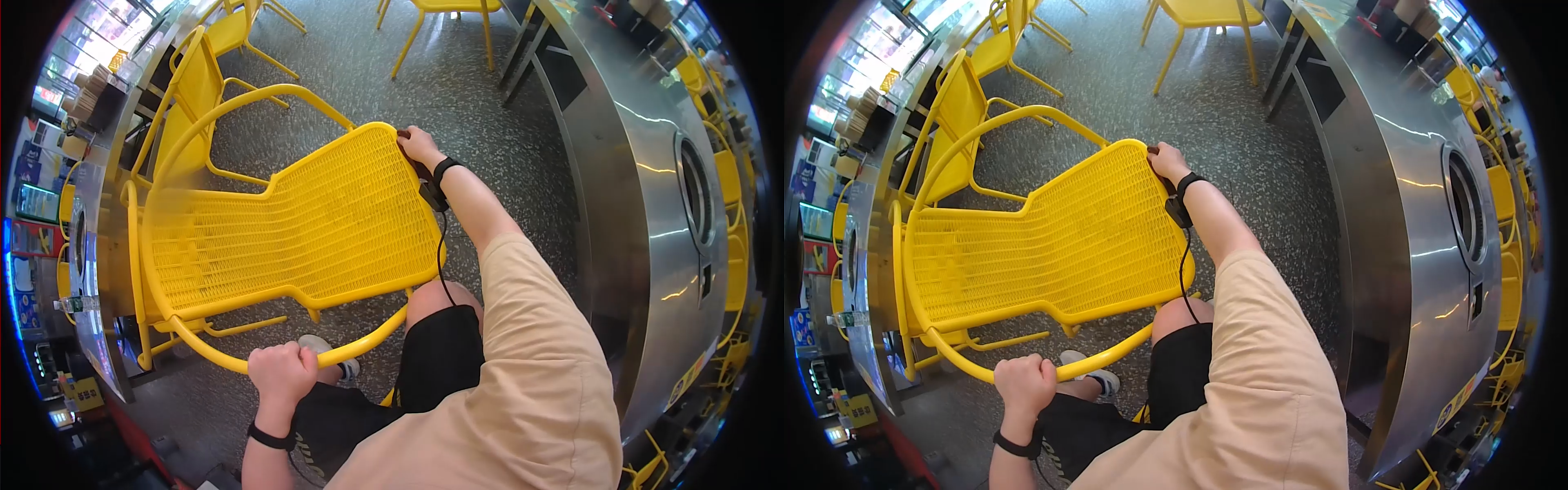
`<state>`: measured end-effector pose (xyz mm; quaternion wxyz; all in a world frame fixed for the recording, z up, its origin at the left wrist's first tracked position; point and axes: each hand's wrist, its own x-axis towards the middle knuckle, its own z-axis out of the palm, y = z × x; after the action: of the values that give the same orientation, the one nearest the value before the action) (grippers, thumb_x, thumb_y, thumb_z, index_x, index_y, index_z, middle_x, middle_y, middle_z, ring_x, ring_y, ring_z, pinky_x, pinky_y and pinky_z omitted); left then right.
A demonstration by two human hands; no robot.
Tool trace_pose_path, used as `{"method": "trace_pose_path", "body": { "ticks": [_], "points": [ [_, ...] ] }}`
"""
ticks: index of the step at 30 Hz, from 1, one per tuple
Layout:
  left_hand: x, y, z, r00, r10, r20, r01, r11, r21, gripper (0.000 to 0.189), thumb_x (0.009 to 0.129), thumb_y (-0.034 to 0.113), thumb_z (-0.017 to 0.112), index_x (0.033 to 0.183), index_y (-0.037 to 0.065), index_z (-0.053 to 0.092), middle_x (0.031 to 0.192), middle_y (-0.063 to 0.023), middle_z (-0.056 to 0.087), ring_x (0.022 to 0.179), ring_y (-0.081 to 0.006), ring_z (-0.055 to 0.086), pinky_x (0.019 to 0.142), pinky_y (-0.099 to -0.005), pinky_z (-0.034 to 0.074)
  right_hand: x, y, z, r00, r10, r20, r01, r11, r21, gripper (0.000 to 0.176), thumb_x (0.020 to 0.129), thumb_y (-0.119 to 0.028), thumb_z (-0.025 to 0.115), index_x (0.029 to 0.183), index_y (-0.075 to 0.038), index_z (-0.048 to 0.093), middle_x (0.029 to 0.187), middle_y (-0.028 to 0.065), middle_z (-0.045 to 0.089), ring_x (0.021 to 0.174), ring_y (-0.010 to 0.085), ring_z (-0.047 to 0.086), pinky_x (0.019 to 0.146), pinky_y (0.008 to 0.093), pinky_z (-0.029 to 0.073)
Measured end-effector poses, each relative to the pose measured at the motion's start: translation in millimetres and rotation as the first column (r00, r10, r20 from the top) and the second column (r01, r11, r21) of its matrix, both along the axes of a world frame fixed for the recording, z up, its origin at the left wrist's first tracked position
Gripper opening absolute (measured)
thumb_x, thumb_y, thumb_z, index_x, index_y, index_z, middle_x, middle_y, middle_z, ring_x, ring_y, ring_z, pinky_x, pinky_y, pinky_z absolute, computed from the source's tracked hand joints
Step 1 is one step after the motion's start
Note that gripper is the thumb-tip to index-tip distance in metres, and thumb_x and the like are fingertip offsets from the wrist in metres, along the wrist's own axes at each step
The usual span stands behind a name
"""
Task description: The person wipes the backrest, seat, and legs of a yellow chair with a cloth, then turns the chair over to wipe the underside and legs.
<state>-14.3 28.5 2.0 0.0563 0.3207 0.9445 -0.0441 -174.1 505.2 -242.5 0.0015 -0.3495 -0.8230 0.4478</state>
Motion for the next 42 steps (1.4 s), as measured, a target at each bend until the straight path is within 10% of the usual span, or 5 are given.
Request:
{"method": "trace_pose_path", "body": {
  "ticks": [10,17,24,32,42],
  "points": [
    [-2.9,4.7,3.8,0.992,0.06,0.114,-0.049,0.994,-0.095,0.032,0.081,0.031,0.061,0.061,0.008,0.07,0.059,-0.0132,0.066,0.053,-0.0321,0.065,0.059,-0.0437,0.048,72.7,-7.3,-17.2,0.977,0.2,0.071,-0.198,0.98,-0.033,0.034,0.099,-0.029,0.065,0.117,-0.001,0.058,0.119,0.0234,0.069,0.114,0.0389,0.066,0.094,0.0482,0.052],
    [-3.8,4.7,5.8,0.992,0.056,0.116,-0.044,0.994,-0.099,0.032,0.08,0.031,0.063,0.061,0.008,0.071,0.057,-0.0126,0.065,0.052,-0.0316,0.065,0.059,-0.0433,0.048,7.0,-6.6,-7.9,1.0,-0.018,-0.004,0.019,0.996,0.085,0.036,0.098,-0.031,0.068,0.117,-0.002,0.061,0.121,0.0196,0.069,0.114,0.0379,0.066,0.093,0.0466,0.052],
    [-5.4,7.3,7.6,0.988,0.086,0.126,-0.075,0.993,-0.088,0.031,0.079,0.031,0.063,0.059,0.008,0.07,0.056,-0.0126,0.065,0.052,-0.0314,0.064,0.06,-0.0428,0.047,15.9,4.6,-38.3,0.978,-0.098,-0.184,0.026,0.933,-0.359,0.033,0.098,-0.024,0.069,0.119,-0.001,0.06,0.117,0.0152,0.067,0.11,0.0277,0.064,0.092,0.0423,0.051],
    [-3.7,3.9,2.1,0.992,0.049,0.114,-0.046,0.999,-0.028,0.028,0.078,0.025,0.062,0.057,0.007,0.065,0.055,-0.0142,0.062,0.049,-0.0334,0.061,0.058,-0.0444,0.045,43.5,-10.6,-27.7,0.97,-0.23,-0.075,0.169,0.866,-0.471,0.03,0.1,-0.02,0.067,0.121,0.001,0.06,0.116,0.0141,0.067,0.105,0.0252,0.065,0.088,0.0414,0.052],
    [-4.6,1.2,-0.5,0.995,0.033,0.098,-0.033,0.999,0.0,0.026,0.077,0.025,0.062,0.057,0.008,0.063,0.055,-0.0126,0.062,0.05,-0.0322,0.06,0.059,-0.0435,0.044,32.8,-21.1,-33.0,0.976,-0.113,-0.186,0.083,0.983,-0.165,0.025,0.098,-0.021,0.07,0.11,-0.002,0.059,0.106,0.011,0.067,0.095,0.0234,0.066,0.082,0.0395,0.053]
  ]
}}
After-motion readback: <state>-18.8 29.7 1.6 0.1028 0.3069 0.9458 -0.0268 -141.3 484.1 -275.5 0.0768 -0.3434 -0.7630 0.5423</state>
